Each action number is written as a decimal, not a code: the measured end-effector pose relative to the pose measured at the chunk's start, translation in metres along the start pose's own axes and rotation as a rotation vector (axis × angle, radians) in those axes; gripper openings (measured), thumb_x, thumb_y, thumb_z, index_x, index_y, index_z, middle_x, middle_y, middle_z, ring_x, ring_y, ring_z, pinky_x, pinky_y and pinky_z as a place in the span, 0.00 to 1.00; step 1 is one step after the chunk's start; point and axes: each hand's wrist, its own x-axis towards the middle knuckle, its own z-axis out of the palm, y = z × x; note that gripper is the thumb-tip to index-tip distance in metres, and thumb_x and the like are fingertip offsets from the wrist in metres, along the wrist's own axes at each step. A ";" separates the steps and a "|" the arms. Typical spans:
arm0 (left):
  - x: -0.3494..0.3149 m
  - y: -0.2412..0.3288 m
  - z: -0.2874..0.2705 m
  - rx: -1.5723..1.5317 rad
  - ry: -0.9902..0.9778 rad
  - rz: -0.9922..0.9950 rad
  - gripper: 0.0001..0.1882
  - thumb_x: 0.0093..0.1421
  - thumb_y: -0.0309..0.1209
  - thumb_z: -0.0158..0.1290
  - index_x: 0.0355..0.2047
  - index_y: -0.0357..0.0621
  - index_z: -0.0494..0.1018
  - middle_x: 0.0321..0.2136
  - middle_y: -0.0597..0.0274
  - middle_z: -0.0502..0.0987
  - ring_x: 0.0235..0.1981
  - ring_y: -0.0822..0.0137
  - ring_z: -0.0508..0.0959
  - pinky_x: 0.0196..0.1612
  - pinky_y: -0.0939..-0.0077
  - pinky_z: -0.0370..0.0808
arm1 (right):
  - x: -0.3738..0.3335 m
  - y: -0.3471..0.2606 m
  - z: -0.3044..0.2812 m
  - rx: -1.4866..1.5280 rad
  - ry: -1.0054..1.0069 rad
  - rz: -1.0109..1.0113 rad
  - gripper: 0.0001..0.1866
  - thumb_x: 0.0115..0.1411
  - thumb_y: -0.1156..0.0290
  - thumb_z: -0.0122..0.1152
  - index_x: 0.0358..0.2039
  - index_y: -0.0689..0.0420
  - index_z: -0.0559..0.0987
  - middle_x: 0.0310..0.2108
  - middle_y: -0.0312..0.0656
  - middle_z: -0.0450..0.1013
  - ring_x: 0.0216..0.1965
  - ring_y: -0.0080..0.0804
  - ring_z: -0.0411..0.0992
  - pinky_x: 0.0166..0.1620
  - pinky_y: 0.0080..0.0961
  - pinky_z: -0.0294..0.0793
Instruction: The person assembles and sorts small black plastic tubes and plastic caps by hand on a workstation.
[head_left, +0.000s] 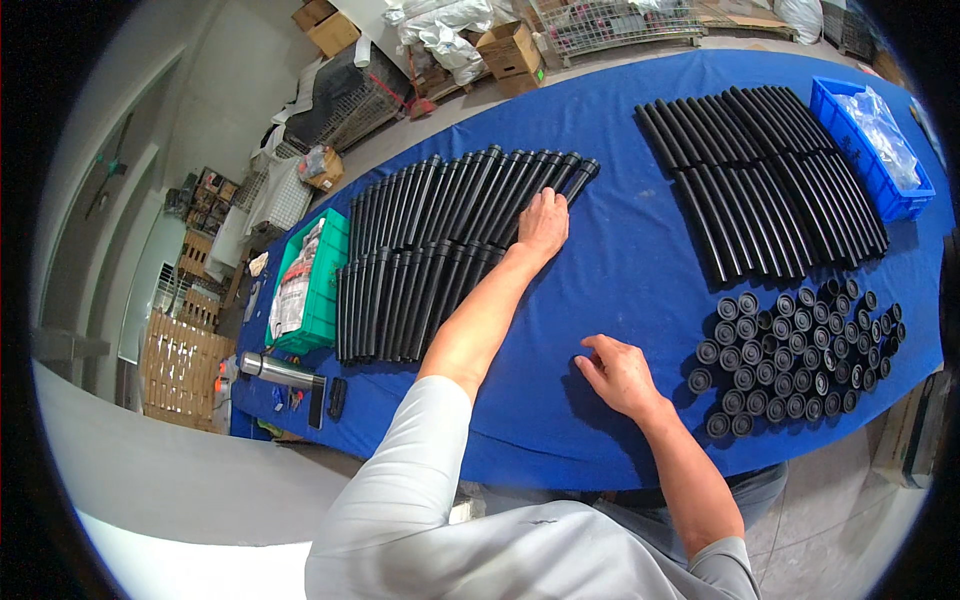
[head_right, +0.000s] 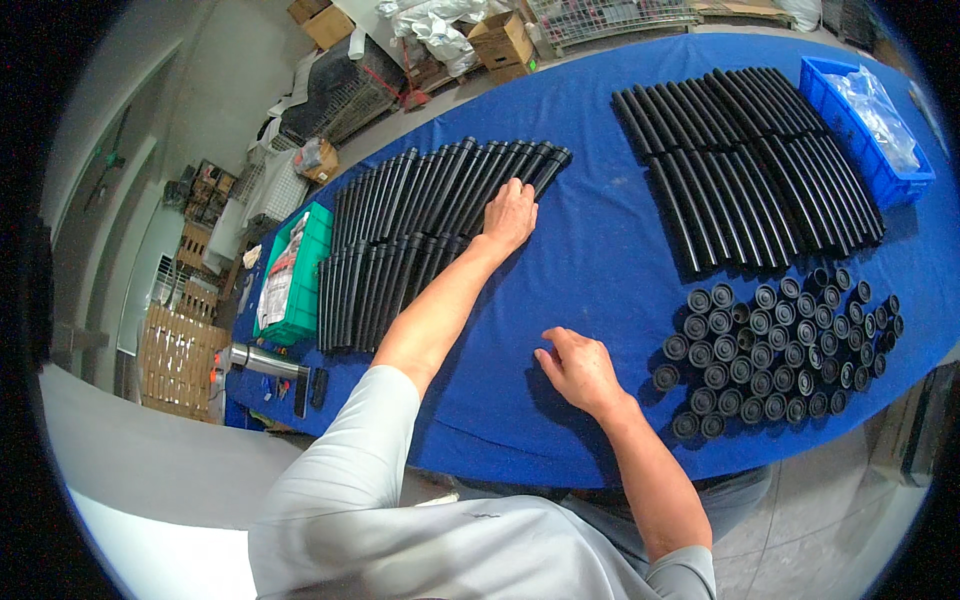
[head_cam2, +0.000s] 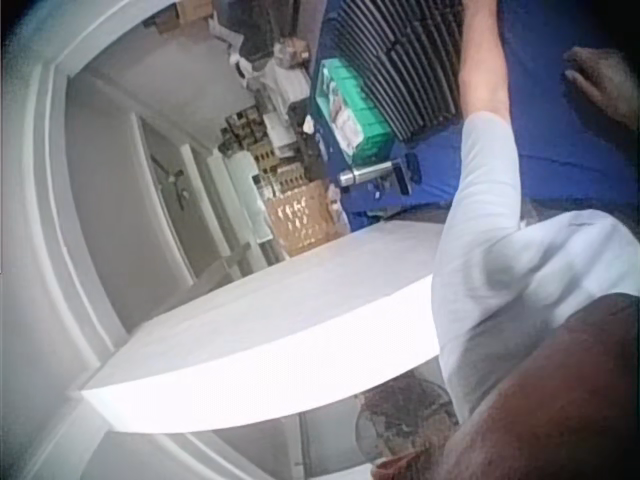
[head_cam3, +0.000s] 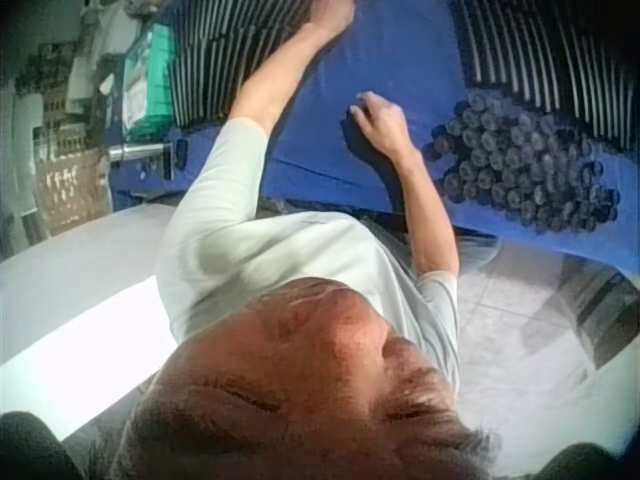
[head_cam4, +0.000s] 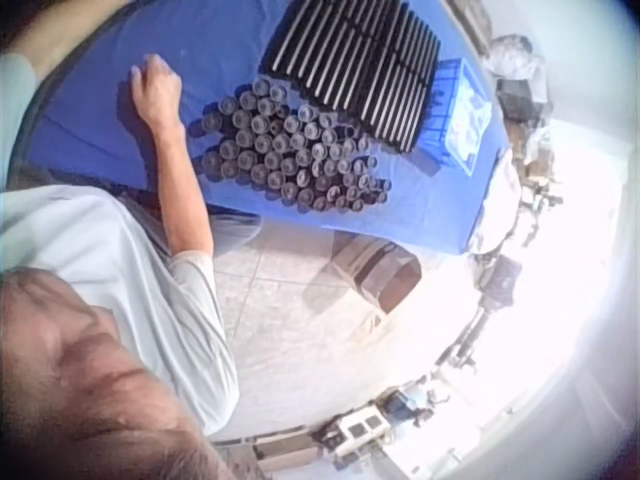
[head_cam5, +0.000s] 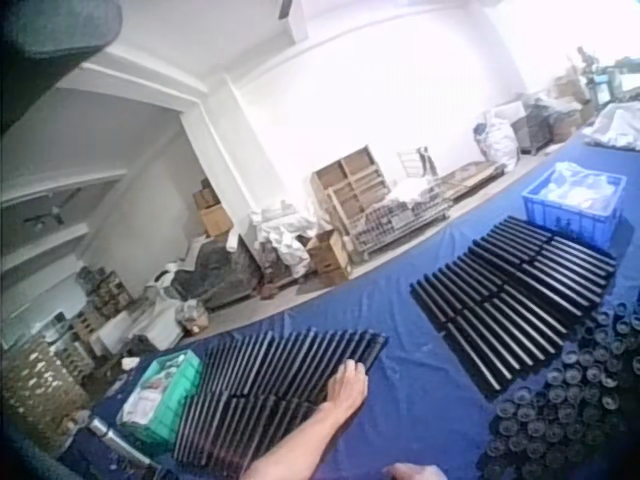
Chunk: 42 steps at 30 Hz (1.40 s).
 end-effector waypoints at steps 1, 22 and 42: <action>-0.001 0.002 -0.002 -0.020 -0.013 0.005 0.13 0.61 0.33 0.57 0.41 0.37 0.73 0.40 0.49 0.71 0.45 0.49 0.76 0.45 0.55 0.79 | 0.000 0.000 0.001 -0.002 0.000 0.000 0.14 0.59 0.70 0.64 0.42 0.65 0.77 0.25 0.49 0.77 0.28 0.42 0.79 0.34 0.34 0.77; -0.026 0.120 0.003 -0.539 0.040 -0.150 0.22 0.61 0.42 0.56 0.53 0.48 0.70 0.26 0.54 0.80 0.32 0.48 0.81 0.38 0.51 0.74 | -0.007 0.004 -0.003 0.090 0.013 -0.096 0.08 0.55 0.68 0.59 0.28 0.61 0.77 0.26 0.51 0.75 0.29 0.52 0.76 0.33 0.45 0.74; -0.025 0.130 0.003 -0.475 0.057 -0.164 0.11 0.63 0.37 0.51 0.41 0.44 0.73 0.37 0.53 0.81 0.42 0.50 0.80 0.44 0.53 0.76 | -0.025 0.094 -0.340 0.980 1.171 0.662 0.54 0.63 0.49 0.60 0.71 0.64 0.35 0.71 0.62 0.39 0.64 0.65 0.57 0.56 0.65 0.69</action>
